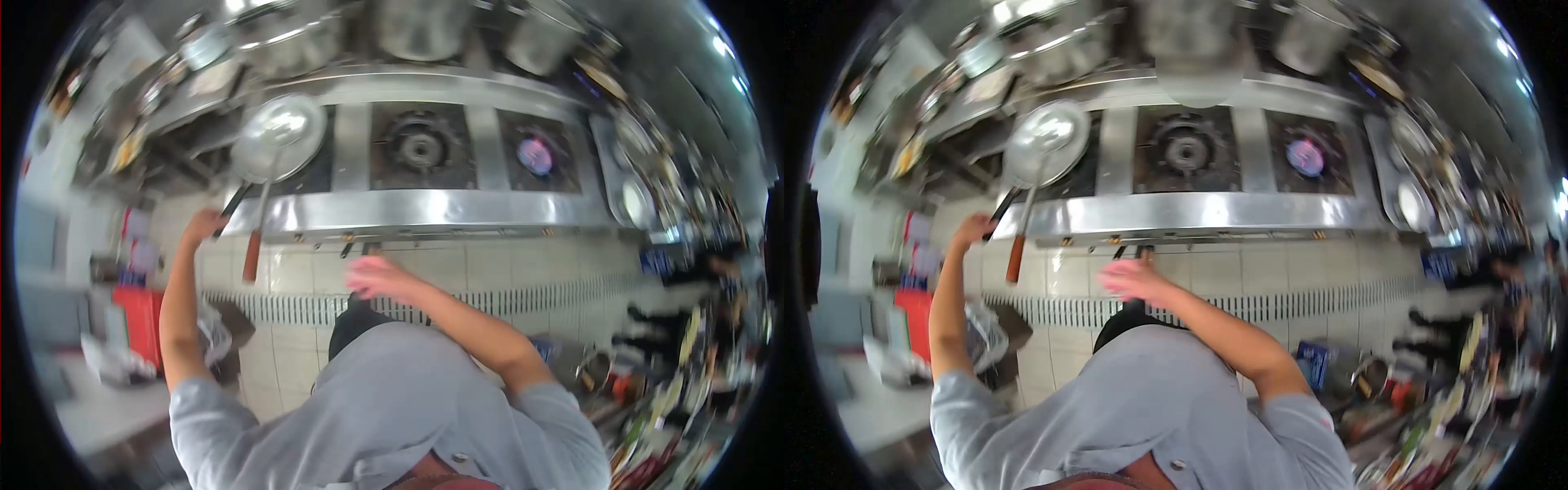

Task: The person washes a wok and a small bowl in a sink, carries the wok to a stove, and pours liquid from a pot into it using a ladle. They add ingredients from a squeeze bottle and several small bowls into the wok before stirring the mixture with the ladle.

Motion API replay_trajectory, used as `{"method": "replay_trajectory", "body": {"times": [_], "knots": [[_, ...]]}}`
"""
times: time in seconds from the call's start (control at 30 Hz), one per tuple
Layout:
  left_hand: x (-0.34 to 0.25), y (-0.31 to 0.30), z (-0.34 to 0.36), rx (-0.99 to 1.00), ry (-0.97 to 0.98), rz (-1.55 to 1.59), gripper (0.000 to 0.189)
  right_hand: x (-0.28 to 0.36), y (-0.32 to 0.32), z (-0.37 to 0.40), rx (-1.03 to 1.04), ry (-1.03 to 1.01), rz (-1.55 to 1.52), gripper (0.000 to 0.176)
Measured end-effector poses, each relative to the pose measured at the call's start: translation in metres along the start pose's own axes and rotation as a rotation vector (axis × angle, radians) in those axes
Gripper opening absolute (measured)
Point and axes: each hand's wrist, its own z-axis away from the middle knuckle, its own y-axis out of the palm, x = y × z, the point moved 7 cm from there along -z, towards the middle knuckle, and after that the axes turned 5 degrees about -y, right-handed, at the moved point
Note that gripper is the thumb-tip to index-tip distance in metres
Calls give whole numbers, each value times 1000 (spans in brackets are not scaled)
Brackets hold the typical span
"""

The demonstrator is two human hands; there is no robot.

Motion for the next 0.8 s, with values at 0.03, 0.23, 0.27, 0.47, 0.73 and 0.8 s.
{"method": "replay_trajectory", "body": {"times": [0.03,0.23,0.27,0.47,0.73,0.8], "knots": [[-16,-2,14,72,-84,360,42,6,27,-33,8,21,-20,66],[-50,41,24,725,-226,1134,31,35,118,-159,-166,63,-271,41],[-57,48,28,783,-227,1272,32,35,122,-173,-227,52,-416,36],[-119,97,42,991,-57,1898,16,44,96,-163,-157,-26,-544,13],[-162,105,119,899,106,1745,13,21,34,68,-446,-196,292,24],[-170,105,147,769,84,1635,6,-8,29,130,-522,-216,373,27]]}}
